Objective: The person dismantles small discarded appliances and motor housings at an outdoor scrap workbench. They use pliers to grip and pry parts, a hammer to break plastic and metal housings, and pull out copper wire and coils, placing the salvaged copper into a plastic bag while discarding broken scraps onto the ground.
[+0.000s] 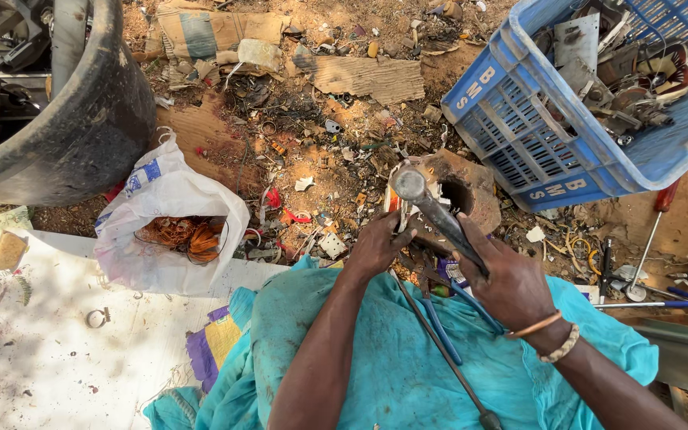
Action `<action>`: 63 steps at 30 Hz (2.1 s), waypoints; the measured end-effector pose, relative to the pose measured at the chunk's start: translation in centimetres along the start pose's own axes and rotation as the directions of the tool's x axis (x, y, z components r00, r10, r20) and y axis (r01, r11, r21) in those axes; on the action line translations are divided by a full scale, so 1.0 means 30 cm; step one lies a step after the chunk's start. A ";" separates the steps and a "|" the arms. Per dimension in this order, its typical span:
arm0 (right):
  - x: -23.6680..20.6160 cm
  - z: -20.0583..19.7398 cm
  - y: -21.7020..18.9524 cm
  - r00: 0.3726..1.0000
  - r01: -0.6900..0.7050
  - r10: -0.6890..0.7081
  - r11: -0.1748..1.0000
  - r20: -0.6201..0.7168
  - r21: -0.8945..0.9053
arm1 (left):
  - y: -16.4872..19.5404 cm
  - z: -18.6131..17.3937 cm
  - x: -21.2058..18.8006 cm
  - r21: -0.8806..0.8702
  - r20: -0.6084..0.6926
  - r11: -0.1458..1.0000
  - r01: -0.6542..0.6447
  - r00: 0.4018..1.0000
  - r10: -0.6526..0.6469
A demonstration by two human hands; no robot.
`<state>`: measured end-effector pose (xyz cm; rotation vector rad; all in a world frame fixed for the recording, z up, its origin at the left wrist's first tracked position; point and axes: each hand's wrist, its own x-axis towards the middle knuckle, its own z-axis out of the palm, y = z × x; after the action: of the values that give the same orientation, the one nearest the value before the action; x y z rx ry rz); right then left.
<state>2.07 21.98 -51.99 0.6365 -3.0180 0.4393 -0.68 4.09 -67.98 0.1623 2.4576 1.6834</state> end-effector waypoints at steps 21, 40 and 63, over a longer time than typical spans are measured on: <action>-0.172 0.132 0.165 0.863 -0.505 0.466 0.802 0.195 0.317 | 0.013 0.026 0.019 0.037 0.013 0.969 -0.243 0.970 0.242; -0.461 0.348 0.359 0.473 -0.631 0.584 -0.299 0.660 0.716 | 0.051 0.122 0.088 0.192 -0.099 0.950 -0.248 0.958 0.270; 0.215 0.182 0.383 0.988 0.154 -0.155 0.971 -0.008 0.186 | -0.014 -0.039 0.118 -0.152 -0.510 0.910 -0.385 0.819 0.262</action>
<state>-8.26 28.01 -59.79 0.8778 -2.9266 0.7173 -4.39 3.50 -68.21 0.1571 2.6276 2.4269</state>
